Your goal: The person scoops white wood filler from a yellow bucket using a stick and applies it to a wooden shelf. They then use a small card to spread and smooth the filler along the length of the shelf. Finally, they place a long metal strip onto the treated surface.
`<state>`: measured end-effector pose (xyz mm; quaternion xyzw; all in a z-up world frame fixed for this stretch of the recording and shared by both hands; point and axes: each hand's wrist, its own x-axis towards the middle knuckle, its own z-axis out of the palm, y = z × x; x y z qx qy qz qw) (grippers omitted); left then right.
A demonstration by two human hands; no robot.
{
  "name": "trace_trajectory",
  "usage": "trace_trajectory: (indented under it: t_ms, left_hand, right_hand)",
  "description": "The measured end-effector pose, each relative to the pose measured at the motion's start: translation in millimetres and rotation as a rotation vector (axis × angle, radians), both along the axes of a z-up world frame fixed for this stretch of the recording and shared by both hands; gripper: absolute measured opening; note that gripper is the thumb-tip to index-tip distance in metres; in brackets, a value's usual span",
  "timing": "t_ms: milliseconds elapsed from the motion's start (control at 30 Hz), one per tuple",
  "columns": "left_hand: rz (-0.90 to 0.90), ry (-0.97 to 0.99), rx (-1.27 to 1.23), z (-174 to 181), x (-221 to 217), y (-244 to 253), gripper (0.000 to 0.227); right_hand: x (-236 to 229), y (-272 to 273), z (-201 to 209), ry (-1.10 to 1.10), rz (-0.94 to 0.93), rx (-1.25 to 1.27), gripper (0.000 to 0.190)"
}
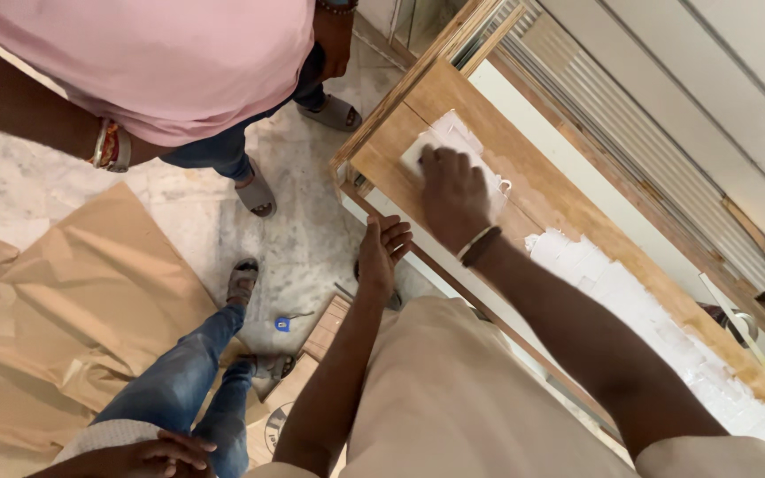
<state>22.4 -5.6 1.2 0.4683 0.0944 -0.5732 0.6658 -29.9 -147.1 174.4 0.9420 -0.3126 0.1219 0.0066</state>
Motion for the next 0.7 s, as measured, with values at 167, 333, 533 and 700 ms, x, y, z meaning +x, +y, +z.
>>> trace_trajectory:
  t_ms: [167,333,533,700]
  left_hand:
    - [0.017,0.0,-0.02,-3.8,-3.6,5.4,0.069]
    - [0.025,0.016,-0.026,-8.8,-7.2,6.9,0.068]
    - [0.022,0.014,-0.018,-3.3,-19.4,4.4,0.069]
    - [0.004,0.004,0.01,-2.3,-29.1,7.3,0.068]
  right_hand:
    - [-15.5,24.6,8.6,-0.051,0.161,0.228,0.041]
    - [-41.6,-20.9,17.7,-0.049,-0.012,0.16,0.04]
    - [-29.3,3.8,-2.1,-0.043,0.072,0.092,0.043]
    - [-61.1,20.4,8.3,-0.131,0.126,0.272,0.039]
